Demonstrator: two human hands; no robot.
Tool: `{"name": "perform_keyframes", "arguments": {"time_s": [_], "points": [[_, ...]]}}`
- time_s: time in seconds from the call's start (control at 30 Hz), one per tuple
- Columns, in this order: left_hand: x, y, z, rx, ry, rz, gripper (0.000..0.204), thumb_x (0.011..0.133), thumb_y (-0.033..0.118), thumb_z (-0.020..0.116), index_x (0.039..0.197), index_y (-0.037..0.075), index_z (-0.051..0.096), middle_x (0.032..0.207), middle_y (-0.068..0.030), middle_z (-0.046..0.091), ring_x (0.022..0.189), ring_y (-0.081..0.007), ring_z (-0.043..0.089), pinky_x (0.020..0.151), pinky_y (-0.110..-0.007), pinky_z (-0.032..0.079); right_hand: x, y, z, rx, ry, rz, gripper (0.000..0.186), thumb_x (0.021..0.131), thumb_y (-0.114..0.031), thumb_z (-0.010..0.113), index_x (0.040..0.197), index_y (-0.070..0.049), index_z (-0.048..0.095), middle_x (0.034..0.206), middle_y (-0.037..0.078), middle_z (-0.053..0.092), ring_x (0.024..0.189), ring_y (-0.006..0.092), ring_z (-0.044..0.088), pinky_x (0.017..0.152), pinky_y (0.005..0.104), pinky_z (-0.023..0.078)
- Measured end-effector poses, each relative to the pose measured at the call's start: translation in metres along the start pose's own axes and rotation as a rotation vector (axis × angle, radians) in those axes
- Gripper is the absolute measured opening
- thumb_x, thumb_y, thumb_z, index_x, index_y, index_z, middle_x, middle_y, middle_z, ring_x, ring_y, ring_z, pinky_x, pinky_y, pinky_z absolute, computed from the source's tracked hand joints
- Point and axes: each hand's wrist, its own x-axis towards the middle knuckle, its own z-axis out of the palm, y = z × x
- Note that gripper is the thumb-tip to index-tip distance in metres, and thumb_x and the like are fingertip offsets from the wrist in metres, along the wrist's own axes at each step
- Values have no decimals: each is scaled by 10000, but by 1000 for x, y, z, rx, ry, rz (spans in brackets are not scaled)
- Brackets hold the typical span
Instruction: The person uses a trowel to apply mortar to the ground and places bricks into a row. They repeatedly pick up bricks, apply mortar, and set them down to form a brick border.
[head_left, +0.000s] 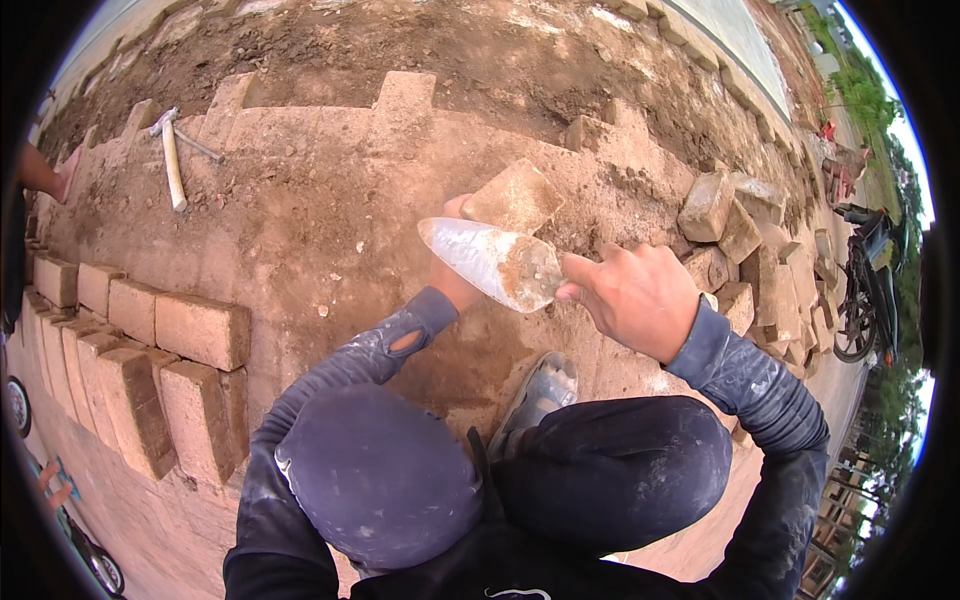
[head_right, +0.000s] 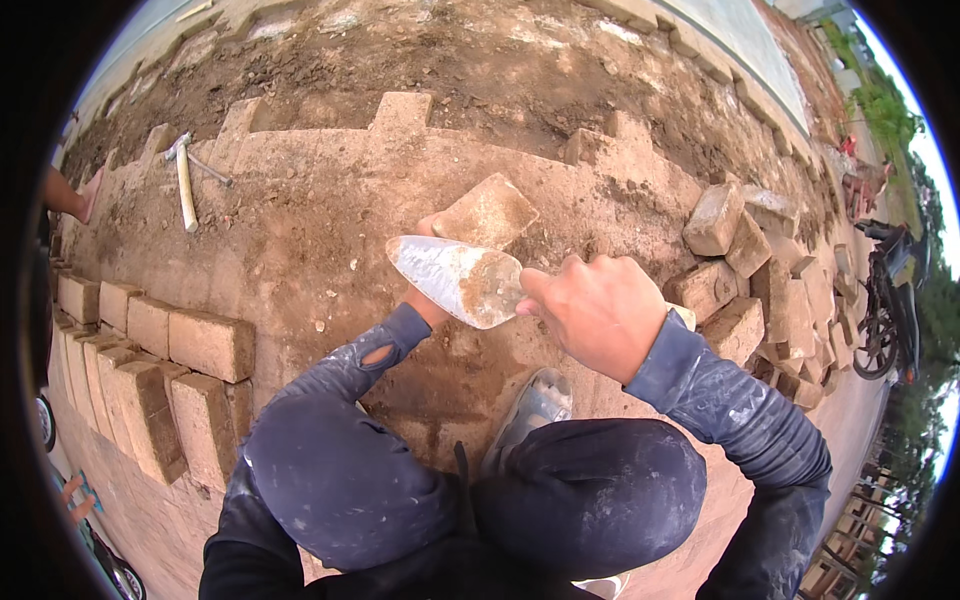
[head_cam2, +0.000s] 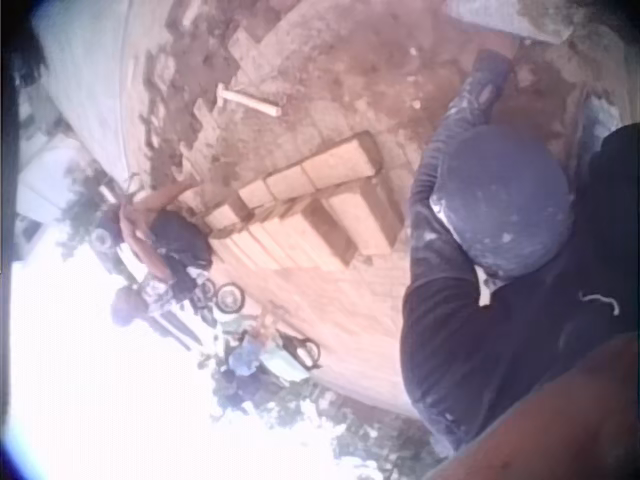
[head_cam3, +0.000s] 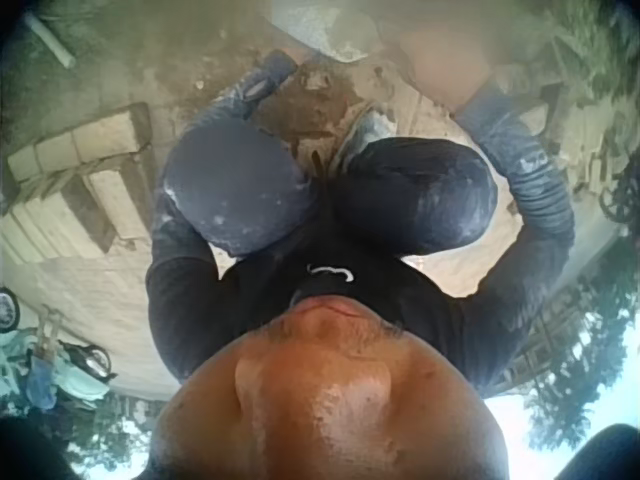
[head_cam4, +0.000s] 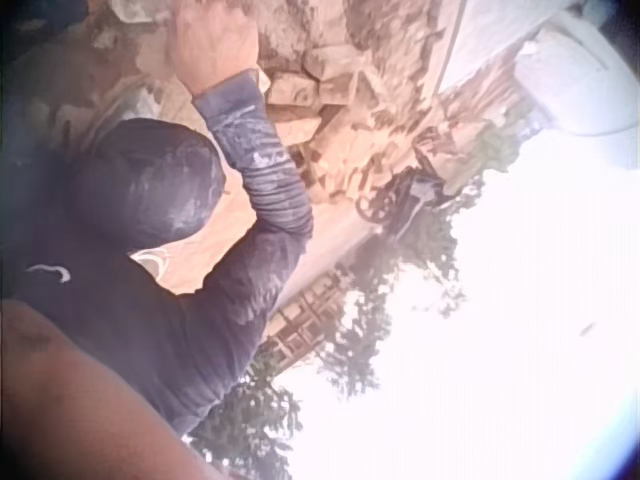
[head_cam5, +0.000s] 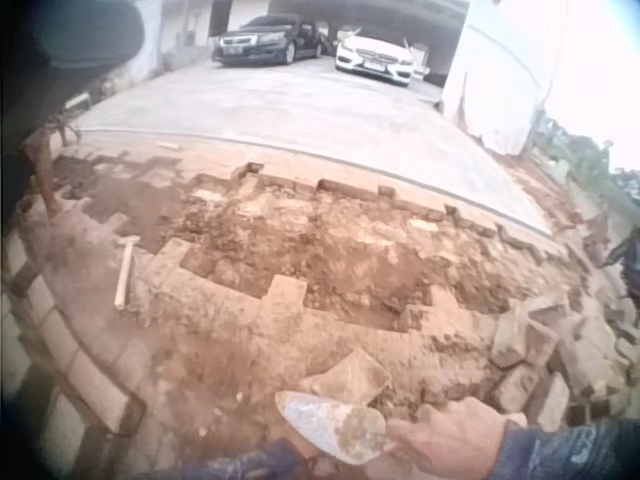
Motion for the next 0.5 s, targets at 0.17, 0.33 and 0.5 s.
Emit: {"name": "perform_keyframes", "arguments": {"time_s": [0.17,0.33,0.5], "points": [[2,19,6,-111,3,-354,839,680,196,868,1337,16,379,1226,-209,540,1152,-393,564,961,-447,469,5,56,11,-22,79,168,306,986,-402,567,900,-109,582,601,164,610,574,372,659,506,467,520],[2,12,-1,-21,-81,-279,852,648,201,902,1320,25,408,1227,-184,551,1147,-367,578,954,-430,477,-21,8,14,24,-34,103,330,982,-415,570,893,-99,604,610,174,617,593,369,667,513,471,523],[4,12,-2,-114,-6,-338,837,654,211,898,1307,17,412,1216,-186,556,1147,-359,583,950,-426,481,-13,36,13,21,45,210,336,969,-420,588,865,-100,576,599,161,594,595,395,633,530,498,492]]}}
